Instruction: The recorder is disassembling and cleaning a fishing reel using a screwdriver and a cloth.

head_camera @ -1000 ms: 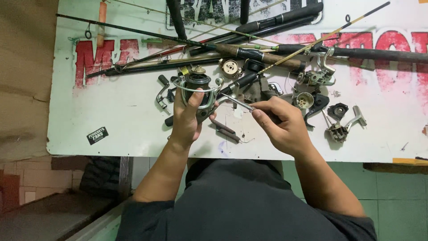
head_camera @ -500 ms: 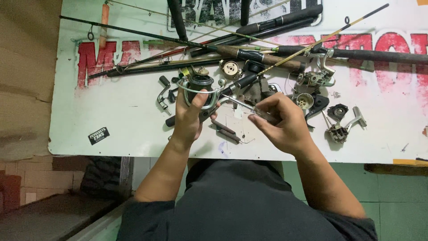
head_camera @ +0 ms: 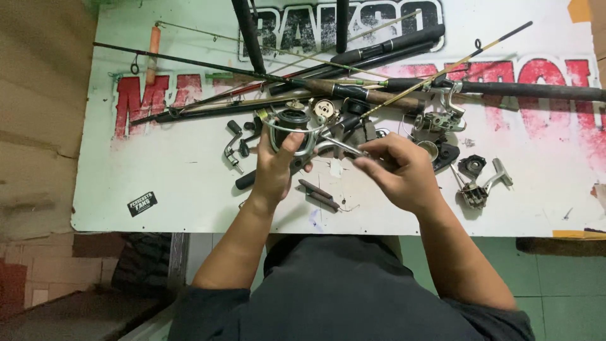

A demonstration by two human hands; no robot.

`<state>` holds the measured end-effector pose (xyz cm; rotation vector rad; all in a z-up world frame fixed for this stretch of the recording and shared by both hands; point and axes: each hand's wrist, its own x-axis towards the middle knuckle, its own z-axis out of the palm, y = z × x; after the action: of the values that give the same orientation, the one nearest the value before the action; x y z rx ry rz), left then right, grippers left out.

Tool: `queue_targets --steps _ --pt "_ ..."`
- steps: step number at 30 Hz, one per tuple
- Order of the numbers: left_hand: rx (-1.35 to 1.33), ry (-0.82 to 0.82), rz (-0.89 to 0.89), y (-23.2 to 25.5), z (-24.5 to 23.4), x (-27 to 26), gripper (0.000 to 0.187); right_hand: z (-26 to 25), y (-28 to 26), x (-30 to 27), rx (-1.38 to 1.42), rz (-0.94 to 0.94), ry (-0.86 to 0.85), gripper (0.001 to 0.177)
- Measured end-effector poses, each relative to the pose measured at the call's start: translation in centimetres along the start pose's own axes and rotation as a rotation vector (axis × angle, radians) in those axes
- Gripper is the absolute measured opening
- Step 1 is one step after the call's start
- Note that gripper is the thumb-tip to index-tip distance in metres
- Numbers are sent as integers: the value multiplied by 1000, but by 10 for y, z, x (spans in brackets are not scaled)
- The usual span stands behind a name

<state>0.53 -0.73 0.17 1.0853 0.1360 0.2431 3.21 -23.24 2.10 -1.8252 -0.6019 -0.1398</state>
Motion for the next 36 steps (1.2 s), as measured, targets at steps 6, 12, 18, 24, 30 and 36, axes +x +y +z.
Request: queue_targets --steps 6,12,18,24,30,36 --pt "56 -31 -7 -4 -2 0 44 -4 1 -4 40 107 -18 15" --pt "82 22 -61 -5 -3 1 44 3 -6 -4 115 279 -14 11" --pt "-38 38 -189 -26 -24 0 42 5 18 -12 -96 70 -20 23" --pt "-56 10 -184 -23 -29 1 45 7 18 -13 -125 -68 -14 25" --pt "10 38 -208 -20 -30 2 37 10 12 -13 -165 -170 39 16" --pt "22 50 -194 -8 -19 1 36 4 12 -12 26 -4 -44 15"
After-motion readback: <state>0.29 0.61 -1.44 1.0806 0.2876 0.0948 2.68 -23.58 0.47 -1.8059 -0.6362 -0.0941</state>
